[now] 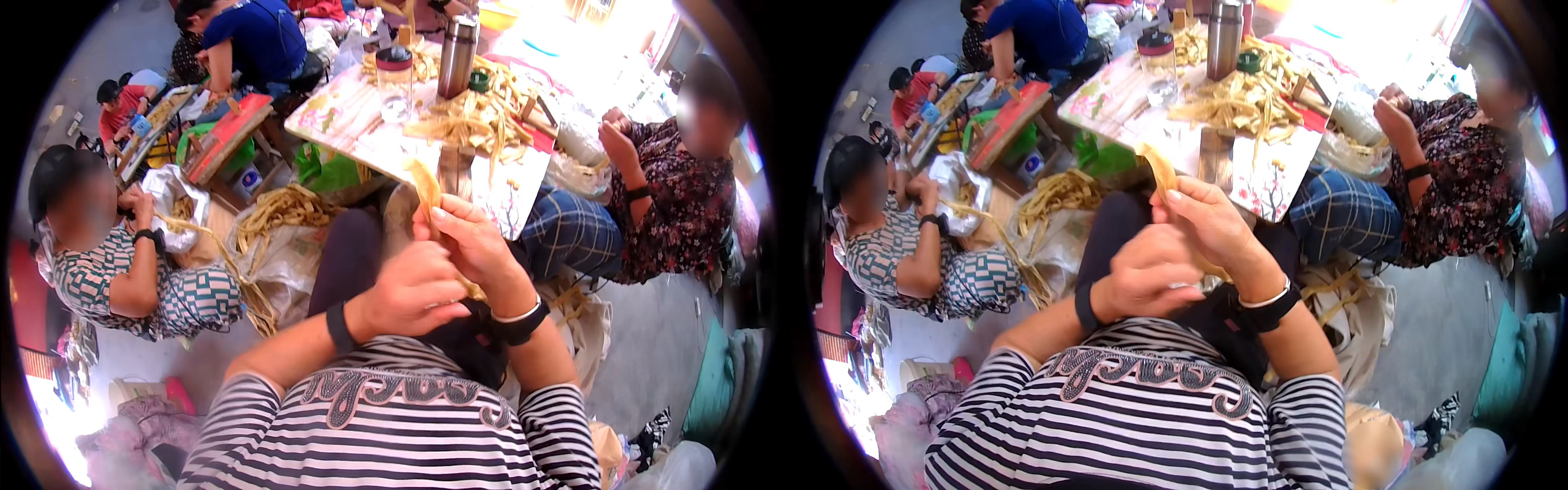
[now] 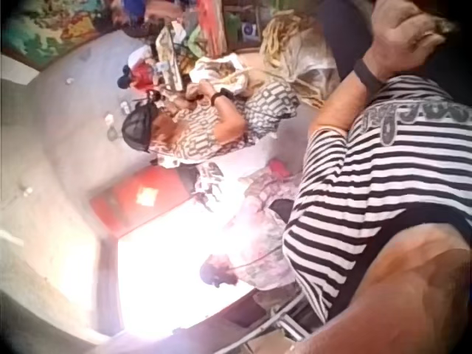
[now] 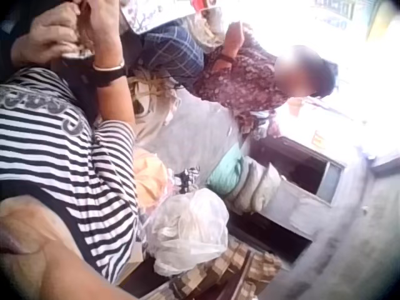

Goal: The person weaves and knots long strips of plant fibers by hand, using a small wooden block to help shape and secure the knots.

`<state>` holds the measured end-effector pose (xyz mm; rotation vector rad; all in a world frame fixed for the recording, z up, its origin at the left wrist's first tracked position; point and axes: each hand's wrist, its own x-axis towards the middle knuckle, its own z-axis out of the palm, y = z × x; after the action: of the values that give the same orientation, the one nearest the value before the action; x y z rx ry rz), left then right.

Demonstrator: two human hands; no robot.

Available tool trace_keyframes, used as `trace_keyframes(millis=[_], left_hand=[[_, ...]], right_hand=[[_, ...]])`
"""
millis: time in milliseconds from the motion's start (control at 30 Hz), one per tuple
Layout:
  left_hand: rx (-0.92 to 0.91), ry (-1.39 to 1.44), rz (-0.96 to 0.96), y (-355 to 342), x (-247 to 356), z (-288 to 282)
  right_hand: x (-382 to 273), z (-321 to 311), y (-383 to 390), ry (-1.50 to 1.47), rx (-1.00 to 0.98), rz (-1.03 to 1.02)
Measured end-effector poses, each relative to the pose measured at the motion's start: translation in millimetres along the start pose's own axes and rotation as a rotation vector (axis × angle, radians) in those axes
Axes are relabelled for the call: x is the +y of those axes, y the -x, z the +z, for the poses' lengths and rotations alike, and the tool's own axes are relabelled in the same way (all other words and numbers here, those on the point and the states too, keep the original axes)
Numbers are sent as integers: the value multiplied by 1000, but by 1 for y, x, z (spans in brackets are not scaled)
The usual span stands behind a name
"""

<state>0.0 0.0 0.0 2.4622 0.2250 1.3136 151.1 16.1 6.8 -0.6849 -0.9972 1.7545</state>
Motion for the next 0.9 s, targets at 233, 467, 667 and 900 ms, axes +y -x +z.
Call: trace_keyframes(millis=[233, 467, 667, 900], left_hand=[[267, 765, -767, 0, -32, -9], [40, 1289, -825, -24, -51, -19], [36, 1386, -734, -15, -76, -13], [348, 1359, -1018, -14, -80, -4]], right_hand=[[3, -9, 7, -578, -311, 114], [27, -17, -2, -885, -470, 295], [34, -13, -10, -845, -403, 368], [34, -10, -14, -577, -81, 368]])
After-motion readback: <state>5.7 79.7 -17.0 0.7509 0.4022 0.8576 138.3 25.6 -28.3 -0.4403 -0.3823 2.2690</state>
